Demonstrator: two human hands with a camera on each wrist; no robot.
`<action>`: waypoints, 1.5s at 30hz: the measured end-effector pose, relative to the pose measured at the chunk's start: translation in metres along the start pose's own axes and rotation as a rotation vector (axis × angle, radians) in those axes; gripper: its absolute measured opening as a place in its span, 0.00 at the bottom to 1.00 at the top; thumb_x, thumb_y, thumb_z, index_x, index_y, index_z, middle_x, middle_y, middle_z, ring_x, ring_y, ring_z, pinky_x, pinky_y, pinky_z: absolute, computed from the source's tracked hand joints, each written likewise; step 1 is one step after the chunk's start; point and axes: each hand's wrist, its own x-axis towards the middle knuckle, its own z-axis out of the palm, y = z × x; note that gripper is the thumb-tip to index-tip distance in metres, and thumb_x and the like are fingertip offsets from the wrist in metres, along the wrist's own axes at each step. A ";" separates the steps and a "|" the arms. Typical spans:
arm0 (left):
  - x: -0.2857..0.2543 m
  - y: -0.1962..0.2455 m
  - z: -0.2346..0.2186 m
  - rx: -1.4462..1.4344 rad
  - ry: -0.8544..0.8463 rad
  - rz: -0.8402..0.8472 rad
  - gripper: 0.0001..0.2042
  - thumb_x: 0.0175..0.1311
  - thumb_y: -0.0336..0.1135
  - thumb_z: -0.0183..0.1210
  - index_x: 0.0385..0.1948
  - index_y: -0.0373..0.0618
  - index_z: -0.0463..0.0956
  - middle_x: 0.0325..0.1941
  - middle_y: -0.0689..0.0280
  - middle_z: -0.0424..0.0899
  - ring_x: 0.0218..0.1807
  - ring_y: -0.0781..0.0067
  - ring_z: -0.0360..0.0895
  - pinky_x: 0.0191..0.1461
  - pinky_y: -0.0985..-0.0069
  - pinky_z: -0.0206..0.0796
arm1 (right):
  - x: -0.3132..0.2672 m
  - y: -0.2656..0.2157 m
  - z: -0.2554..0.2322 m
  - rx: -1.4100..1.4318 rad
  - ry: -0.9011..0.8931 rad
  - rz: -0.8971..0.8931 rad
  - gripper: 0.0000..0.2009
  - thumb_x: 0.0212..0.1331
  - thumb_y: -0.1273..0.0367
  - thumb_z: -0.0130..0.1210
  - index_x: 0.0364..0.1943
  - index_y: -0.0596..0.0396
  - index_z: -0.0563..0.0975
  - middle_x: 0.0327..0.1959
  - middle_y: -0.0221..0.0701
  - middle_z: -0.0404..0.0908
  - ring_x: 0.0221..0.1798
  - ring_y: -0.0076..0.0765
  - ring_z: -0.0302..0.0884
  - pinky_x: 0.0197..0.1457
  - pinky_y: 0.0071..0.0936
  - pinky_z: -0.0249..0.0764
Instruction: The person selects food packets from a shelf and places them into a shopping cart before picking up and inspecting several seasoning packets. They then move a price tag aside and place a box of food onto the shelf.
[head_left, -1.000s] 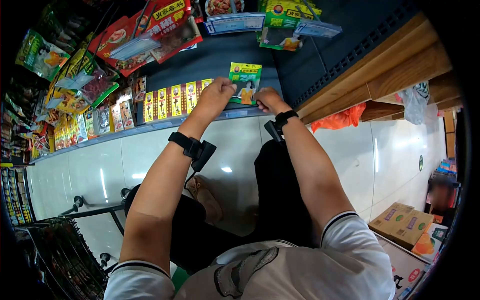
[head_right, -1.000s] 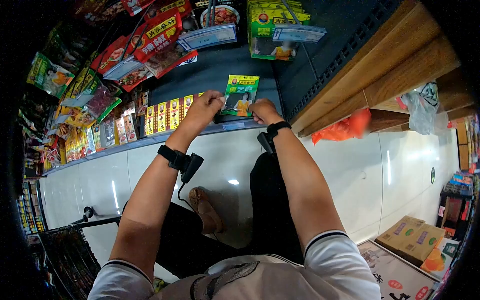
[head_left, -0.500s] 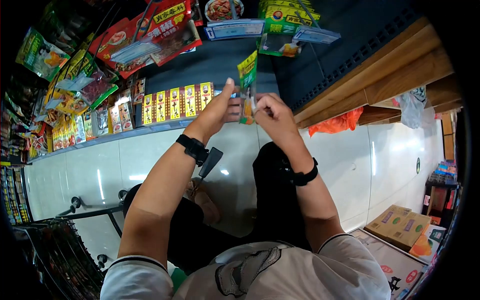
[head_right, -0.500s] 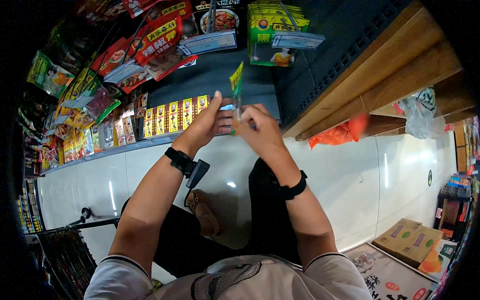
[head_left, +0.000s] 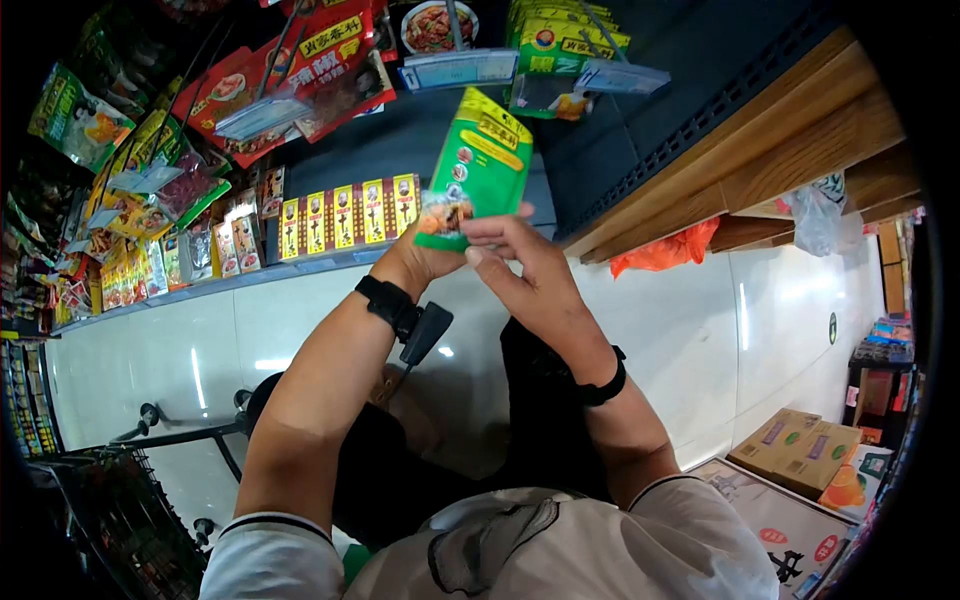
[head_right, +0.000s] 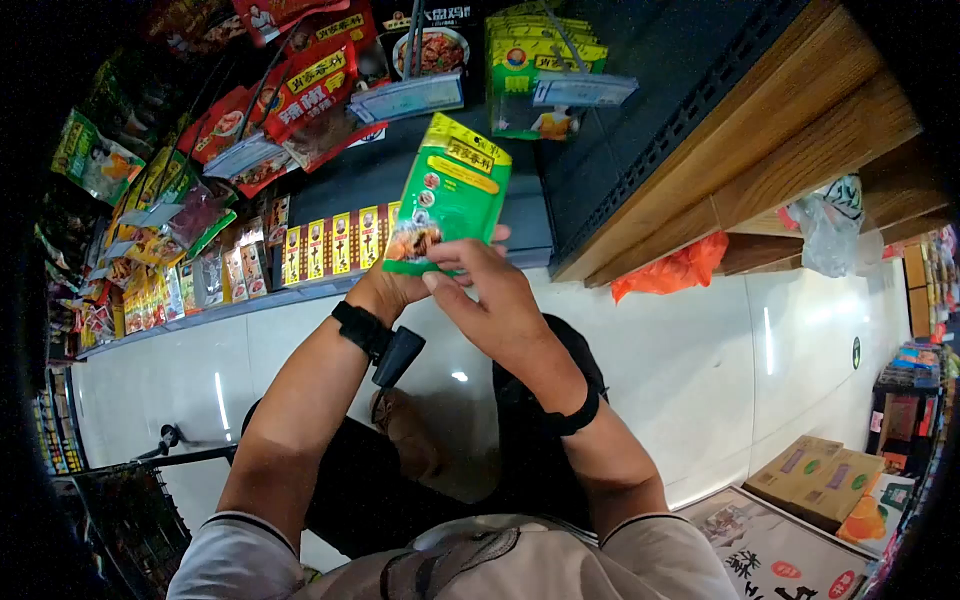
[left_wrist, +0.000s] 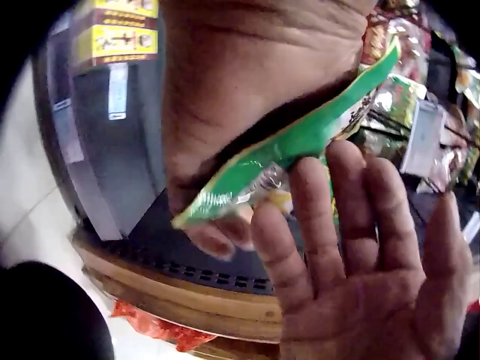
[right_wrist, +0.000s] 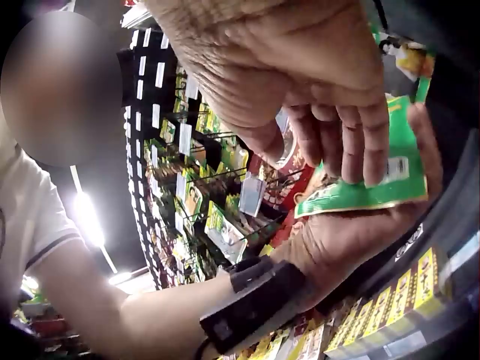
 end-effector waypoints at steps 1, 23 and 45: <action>0.005 -0.001 -0.002 0.100 0.087 0.049 0.29 0.74 0.55 0.48 0.66 0.40 0.64 0.62 0.47 0.75 0.62 0.54 0.75 0.59 0.58 0.75 | 0.003 0.002 -0.004 0.074 0.026 0.050 0.12 0.67 0.70 0.57 0.50 0.60 0.75 0.49 0.34 0.80 0.54 0.27 0.78 0.57 0.26 0.73; 0.041 0.038 0.057 0.816 0.353 0.621 0.15 0.70 0.38 0.60 0.51 0.37 0.77 0.46 0.69 0.82 0.46 0.84 0.76 0.52 0.81 0.69 | 0.061 -0.007 -0.089 0.586 0.406 0.038 0.25 0.66 0.71 0.50 0.67 0.60 0.62 0.41 0.35 0.80 0.38 0.29 0.78 0.38 0.30 0.76; 0.082 0.036 0.086 0.931 0.296 0.817 0.15 0.68 0.37 0.60 0.49 0.35 0.77 0.41 0.64 0.83 0.43 0.81 0.74 0.49 0.78 0.68 | 0.062 -0.009 -0.108 1.157 0.176 -0.036 0.05 0.67 0.68 0.50 0.40 0.53 0.74 0.30 0.27 0.77 0.33 0.28 0.73 0.37 0.29 0.71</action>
